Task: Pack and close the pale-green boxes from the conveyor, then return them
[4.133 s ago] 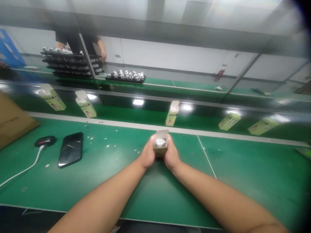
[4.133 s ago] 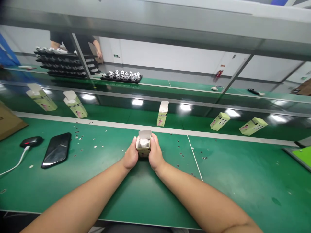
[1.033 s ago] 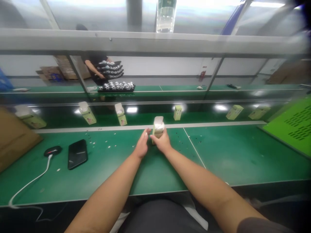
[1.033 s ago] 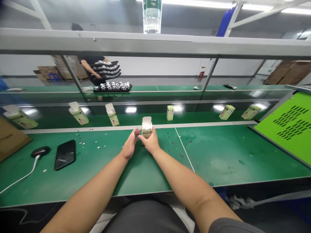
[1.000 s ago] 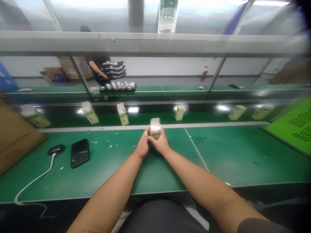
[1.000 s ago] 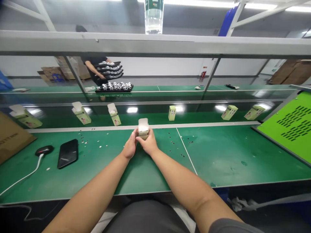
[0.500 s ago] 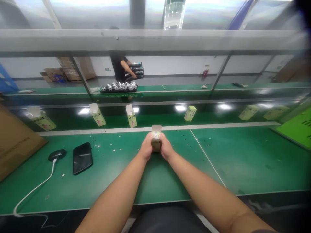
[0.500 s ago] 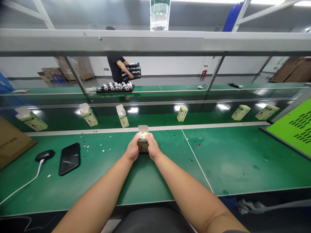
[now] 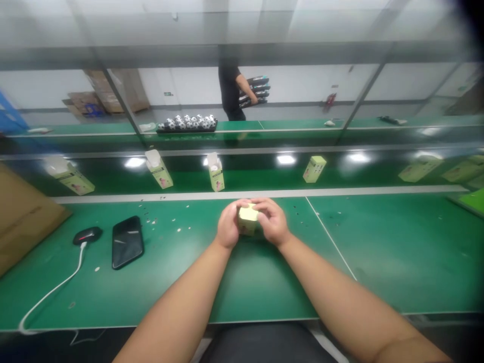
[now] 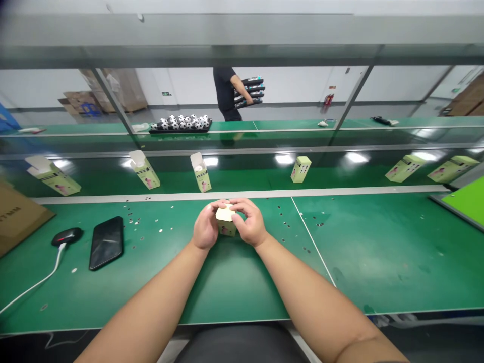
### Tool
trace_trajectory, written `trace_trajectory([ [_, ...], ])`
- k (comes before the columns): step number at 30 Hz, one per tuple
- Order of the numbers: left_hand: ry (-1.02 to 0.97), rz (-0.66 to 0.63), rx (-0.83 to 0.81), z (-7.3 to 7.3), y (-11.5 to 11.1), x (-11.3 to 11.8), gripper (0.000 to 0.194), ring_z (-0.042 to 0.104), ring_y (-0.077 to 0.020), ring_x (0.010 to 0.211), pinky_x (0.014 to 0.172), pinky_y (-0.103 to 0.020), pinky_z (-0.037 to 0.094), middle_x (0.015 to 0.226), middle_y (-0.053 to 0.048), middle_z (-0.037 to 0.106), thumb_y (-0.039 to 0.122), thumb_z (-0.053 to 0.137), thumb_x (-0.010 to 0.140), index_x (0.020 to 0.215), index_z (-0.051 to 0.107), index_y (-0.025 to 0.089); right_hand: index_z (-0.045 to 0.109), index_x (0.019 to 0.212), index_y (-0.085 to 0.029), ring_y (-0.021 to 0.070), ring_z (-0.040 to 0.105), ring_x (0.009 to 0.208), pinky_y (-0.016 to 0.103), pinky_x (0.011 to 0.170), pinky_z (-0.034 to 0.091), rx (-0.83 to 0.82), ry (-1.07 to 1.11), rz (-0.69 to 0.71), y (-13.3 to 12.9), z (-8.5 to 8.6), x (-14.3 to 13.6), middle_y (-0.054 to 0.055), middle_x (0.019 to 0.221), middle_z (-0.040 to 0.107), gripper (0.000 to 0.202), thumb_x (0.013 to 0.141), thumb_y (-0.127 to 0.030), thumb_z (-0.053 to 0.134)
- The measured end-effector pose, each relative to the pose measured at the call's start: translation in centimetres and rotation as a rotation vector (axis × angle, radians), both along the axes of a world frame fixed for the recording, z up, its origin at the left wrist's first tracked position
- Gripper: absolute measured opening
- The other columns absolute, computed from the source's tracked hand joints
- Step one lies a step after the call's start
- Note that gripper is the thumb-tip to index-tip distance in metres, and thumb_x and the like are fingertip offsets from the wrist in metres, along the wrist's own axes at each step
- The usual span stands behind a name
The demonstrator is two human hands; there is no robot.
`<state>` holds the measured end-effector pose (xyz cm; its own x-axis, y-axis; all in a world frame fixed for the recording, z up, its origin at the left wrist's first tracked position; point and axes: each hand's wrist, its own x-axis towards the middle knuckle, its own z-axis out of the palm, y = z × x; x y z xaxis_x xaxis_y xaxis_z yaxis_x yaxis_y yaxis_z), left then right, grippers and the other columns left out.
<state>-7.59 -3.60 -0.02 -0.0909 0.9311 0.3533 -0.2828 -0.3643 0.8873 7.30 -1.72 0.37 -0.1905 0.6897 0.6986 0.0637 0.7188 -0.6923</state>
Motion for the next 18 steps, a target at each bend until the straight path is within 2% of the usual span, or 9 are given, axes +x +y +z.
trace_trajectory([
  [2, 0.070, -0.043, 0.039, -0.2, -0.2, -0.1, 0.026, 0.060, -0.0252, 0.111, 0.100, -0.038, 0.045, 0.115, -0.009, 0.064, 0.042, 0.059, 0.086, 0.096, 0.064, 0.018, 0.067, 0.100, -0.023, 0.0251, 0.063, 0.107, 0.043, 0.094, 0.052, 0.013, -0.071, -0.011, 0.0, 0.1, 0.5, 0.008, 0.116, 0.065, 0.018, 0.083, -0.029, 0.065],
  [4, 0.146, -0.007, 0.044, -0.3, -0.2, -0.1, 0.025, 0.059, -0.0239, 0.113, 0.103, -0.037, 0.043, 0.119, -0.009, 0.063, 0.039, 0.065, 0.086, 0.102, 0.063, 0.019, 0.066, 0.102, -0.024, 0.0248, 0.064, 0.108, 0.043, 0.094, 0.053, 0.034, -0.115, -0.076, -0.1, 0.2, 0.5, 0.008, 0.116, 0.066, 0.019, 0.084, -0.027, 0.065],
  [8, 0.221, 0.068, 0.055, -0.4, 0.1, 0.2, 0.031, 0.059, -0.0221, 0.109, 0.099, -0.034, 0.044, 0.115, -0.009, 0.063, 0.047, 0.057, 0.091, 0.104, 0.063, 0.019, 0.068, 0.101, -0.025, 0.0218, 0.066, 0.100, 0.037, 0.087, 0.056, 0.080, -0.144, -0.196, -0.4, 0.7, 0.1, 0.006, 0.107, 0.070, 0.015, 0.089, -0.027, 0.061],
  [14, 0.157, 0.048, 0.060, -0.2, -0.1, 0.6, 0.035, 0.058, -0.0189, 0.099, 0.091, -0.031, 0.045, 0.108, -0.007, 0.061, 0.052, 0.048, 0.094, 0.098, 0.057, 0.019, 0.068, 0.095, -0.024, 0.0207, 0.066, 0.094, 0.034, 0.076, 0.057, 0.031, -0.125, -0.148, -0.7, 1.1, -0.4, 0.006, 0.105, 0.068, 0.009, 0.087, -0.027, 0.064],
  [18, 0.115, 0.037, 0.043, -0.2, -0.6, 0.8, 0.025, 0.056, -0.0174, 0.093, 0.087, -0.030, 0.045, 0.104, -0.005, 0.059, 0.043, 0.045, 0.096, 0.098, 0.055, 0.020, 0.064, 0.096, -0.024, 0.0220, 0.063, 0.099, 0.039, 0.085, 0.054, -0.005, -0.101, -0.101, -0.9, 0.5, -0.6, 0.006, 0.107, 0.065, 0.011, 0.086, -0.030, 0.066],
])
